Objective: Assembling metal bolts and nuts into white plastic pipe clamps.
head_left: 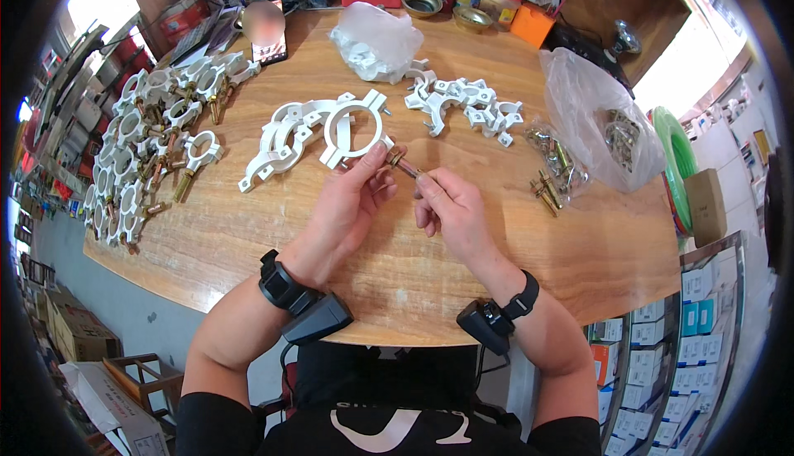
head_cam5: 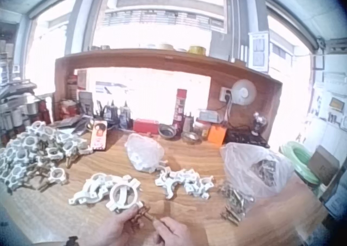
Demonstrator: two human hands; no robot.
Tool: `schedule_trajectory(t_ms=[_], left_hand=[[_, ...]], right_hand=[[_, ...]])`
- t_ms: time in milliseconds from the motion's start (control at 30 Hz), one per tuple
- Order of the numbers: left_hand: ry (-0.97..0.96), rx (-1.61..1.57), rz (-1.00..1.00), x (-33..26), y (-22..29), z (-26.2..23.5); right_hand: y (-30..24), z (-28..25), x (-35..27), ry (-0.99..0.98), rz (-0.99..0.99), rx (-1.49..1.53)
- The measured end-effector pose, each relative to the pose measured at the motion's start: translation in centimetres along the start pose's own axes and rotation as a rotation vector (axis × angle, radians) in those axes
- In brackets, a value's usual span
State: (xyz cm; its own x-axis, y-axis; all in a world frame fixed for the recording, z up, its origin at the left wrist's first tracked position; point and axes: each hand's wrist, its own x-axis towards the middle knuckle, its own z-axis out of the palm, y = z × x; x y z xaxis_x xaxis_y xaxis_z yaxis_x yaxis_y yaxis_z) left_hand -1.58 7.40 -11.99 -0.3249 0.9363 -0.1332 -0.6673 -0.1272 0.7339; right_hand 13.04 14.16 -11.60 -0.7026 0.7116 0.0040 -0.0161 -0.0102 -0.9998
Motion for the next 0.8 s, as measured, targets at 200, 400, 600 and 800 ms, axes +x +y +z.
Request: schedule_trajectory(t_ms=[200, 400, 600, 800], left_hand=[[-0.015, 0.033, 0.021, -0.2, 0.2, 0.3], [0.003, 0.026, 0.016, -0.2, 0.0, 0.5], [-0.071, 0.009, -0.044, -0.3, -0.7, 0.6], [-0.128, -0.017, -0.137, 0.2, -0.3, -0.3]], right_hand=[[-0.2, -0.2, -0.2, -0.033, 0.119, 0.199], [0.3, -0.1, 0.0, -0.055, 0.120, 0.186], [-0.5, 0.8, -0.2, 0.015, -0.025, -0.066], [-1.4, -1.3, -2.2, 0.216, -0.422, -0.398]])
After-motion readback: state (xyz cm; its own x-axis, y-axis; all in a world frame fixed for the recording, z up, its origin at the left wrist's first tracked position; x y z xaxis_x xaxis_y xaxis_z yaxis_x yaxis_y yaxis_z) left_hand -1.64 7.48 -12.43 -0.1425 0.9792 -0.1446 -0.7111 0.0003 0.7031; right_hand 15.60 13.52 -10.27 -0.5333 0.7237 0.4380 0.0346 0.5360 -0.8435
